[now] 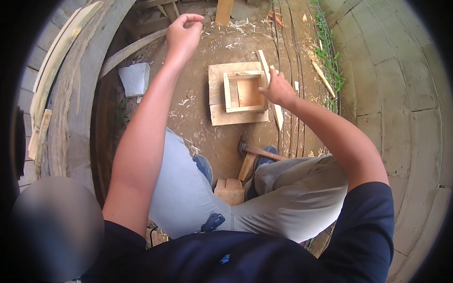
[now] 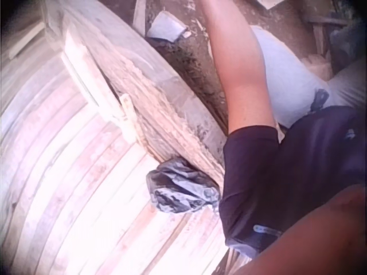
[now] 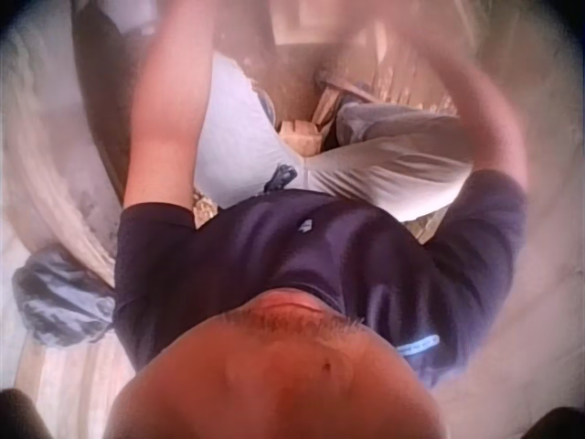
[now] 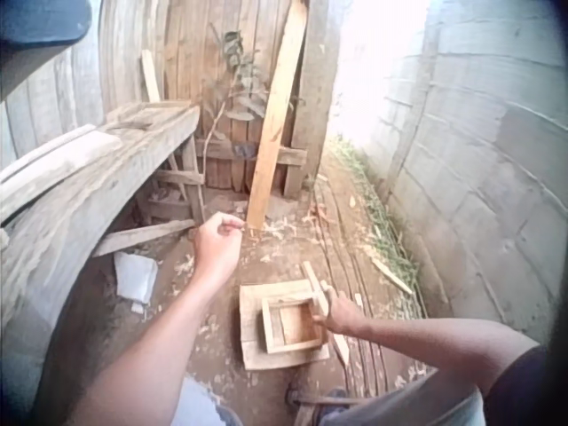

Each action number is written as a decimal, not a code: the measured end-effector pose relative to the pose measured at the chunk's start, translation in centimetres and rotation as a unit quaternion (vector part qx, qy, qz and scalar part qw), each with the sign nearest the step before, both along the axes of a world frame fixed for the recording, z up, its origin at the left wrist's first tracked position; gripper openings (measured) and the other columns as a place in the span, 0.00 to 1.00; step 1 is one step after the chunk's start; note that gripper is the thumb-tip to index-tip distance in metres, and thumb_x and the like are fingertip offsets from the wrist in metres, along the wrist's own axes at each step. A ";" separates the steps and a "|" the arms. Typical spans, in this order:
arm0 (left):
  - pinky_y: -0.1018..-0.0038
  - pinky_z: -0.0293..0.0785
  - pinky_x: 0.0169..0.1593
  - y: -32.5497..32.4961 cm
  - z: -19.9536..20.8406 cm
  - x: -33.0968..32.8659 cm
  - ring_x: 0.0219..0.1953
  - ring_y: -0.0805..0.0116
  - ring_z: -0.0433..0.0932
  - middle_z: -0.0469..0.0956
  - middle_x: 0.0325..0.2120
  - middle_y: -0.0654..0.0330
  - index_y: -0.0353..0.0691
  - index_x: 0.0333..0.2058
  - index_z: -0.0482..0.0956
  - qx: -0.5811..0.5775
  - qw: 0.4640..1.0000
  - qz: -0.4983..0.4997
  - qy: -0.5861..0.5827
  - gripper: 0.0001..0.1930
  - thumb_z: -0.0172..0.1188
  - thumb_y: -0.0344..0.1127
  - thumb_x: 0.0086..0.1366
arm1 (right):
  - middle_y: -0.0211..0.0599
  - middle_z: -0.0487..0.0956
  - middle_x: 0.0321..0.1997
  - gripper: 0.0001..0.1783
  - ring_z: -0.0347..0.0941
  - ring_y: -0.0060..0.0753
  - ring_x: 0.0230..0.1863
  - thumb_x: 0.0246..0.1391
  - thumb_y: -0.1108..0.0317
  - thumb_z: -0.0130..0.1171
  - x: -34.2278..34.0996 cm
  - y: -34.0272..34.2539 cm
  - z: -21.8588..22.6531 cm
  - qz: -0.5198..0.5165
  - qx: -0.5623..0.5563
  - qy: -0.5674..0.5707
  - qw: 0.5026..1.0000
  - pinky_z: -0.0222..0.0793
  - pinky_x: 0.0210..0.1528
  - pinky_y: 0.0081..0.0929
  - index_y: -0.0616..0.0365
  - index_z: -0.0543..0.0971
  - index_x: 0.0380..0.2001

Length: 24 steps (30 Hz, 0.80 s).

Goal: The person assembles a small wooden box by hammering nails into pre-cut wooden pieces. They repeatedly position the pieces, drive nails with a hammer, and inspect the joints to ensure alignment.

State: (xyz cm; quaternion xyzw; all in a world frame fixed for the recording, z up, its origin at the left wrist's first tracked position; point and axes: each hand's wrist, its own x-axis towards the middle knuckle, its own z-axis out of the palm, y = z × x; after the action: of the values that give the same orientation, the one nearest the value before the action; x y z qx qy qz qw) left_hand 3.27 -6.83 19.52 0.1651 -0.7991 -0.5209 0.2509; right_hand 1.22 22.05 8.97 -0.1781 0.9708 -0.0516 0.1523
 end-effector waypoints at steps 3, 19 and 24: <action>0.68 0.76 0.52 0.1 -0.6 -0.5 0.46 0.66 0.83 0.85 0.43 0.60 0.44 0.43 0.86 -0.013 0.999 -0.023 -0.025 0.10 0.59 0.30 0.64 | 0.65 0.78 0.58 0.48 0.80 0.56 0.55 0.60 0.49 0.68 -1.7 0.5 -2.4 -0.157 -0.009 -0.139 0.978 0.81 0.55 0.44 0.72 0.58 0.69; 0.51 0.74 0.63 3.2 0.1 1.1 0.65 0.45 0.72 0.62 0.68 0.30 0.20 0.71 0.50 0.094 0.913 -0.231 -0.322 0.57 0.59 0.69 0.64 | 0.60 0.85 0.46 0.17 0.84 0.54 0.49 0.58 0.65 0.62 -2.3 -2.2 13.9 -0.196 -0.192 -0.090 0.957 0.78 0.50 0.45 0.68 0.80 0.45; 0.64 0.84 0.45 4.3 -0.2 0.8 0.38 0.55 0.87 0.79 0.50 0.40 0.19 0.55 0.69 0.187 0.943 -0.228 -0.155 0.27 0.55 0.38 0.65 | 0.57 0.83 0.52 0.28 0.80 0.49 0.56 0.68 0.52 0.51 -2.7 -1.2 14.6 -0.189 -0.329 0.013 0.925 0.73 0.62 0.47 0.63 0.78 0.58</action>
State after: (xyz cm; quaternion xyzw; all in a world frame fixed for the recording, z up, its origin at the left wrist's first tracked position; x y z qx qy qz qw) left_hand 4.06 -2.50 19.32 0.1018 -0.7325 -0.6721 -0.0371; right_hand -1.43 20.84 23.61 -0.0320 0.9166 -0.3939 0.0601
